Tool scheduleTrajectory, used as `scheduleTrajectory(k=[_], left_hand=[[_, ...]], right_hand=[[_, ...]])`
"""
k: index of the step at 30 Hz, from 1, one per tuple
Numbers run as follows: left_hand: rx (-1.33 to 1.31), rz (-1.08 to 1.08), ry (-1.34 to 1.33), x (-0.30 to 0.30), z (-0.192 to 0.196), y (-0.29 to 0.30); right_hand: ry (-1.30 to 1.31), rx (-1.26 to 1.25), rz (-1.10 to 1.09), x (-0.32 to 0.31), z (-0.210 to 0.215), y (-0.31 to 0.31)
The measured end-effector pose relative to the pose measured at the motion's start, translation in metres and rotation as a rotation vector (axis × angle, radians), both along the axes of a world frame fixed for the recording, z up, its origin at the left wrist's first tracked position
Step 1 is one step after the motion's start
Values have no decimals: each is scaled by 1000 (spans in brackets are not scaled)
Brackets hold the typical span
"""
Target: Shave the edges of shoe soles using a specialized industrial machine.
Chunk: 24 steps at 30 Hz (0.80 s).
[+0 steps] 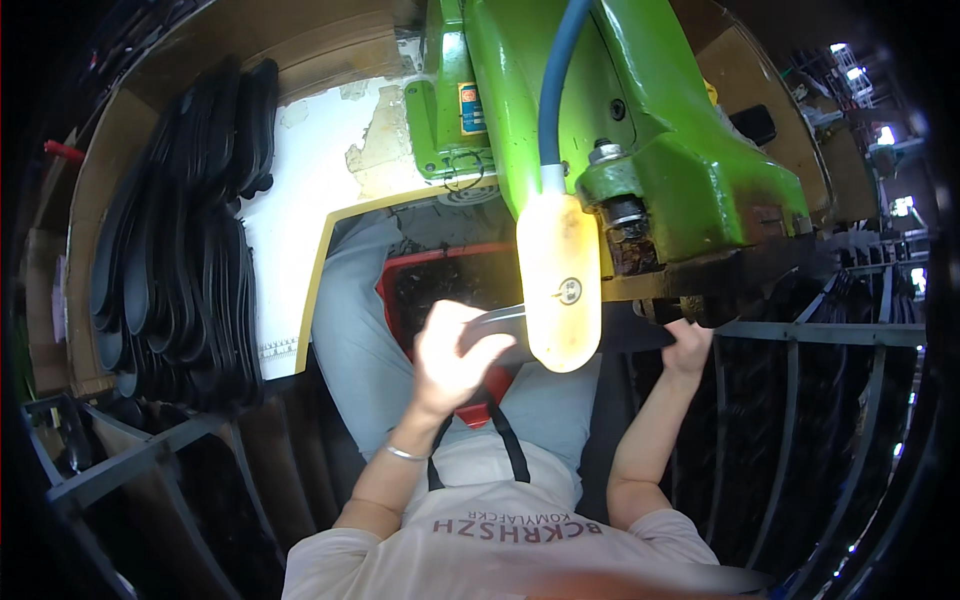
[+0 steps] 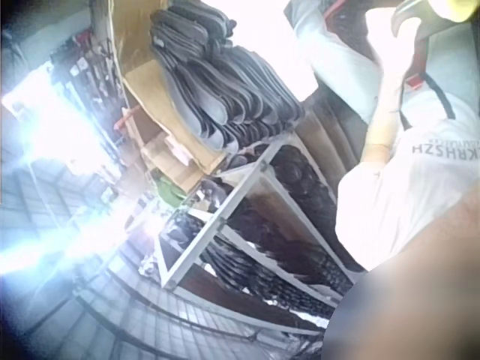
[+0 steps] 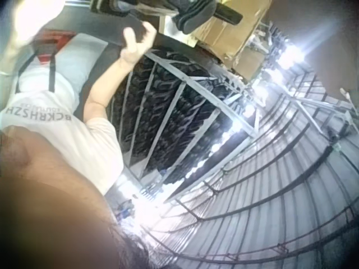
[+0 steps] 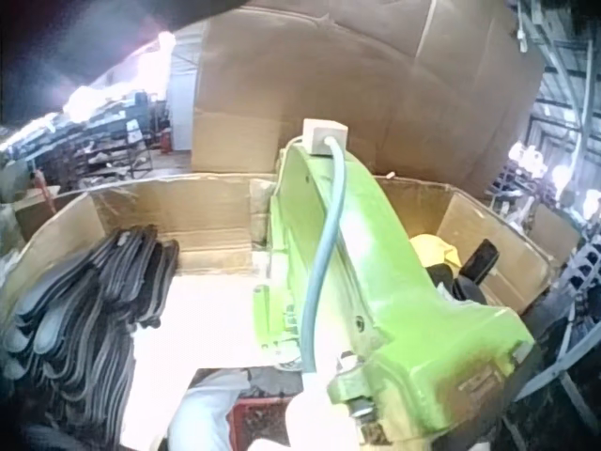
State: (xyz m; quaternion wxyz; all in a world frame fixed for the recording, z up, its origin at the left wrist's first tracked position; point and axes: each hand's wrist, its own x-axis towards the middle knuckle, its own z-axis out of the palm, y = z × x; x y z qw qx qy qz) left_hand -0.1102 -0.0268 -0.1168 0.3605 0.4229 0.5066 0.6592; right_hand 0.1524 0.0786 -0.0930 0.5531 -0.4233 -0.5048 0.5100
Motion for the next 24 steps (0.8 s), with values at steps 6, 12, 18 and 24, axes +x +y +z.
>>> scheduleTrajectory(k=[6, 12, 18, 24], left_hand=[[80, 100, 3, 44, -9, 30], [39, 37, -130, 14, -2, 22], [-52, -75, -337, -20, -2, 9], [-144, -18, -451, -48, -17, -18]], right_hand=[[53, -11, -30, 26, 27, 20], [111, -67, 115, 7, 13, 23], [104, -190, 104, -9, -11, 7], [64, -62, 124, -67, 17, -18]])
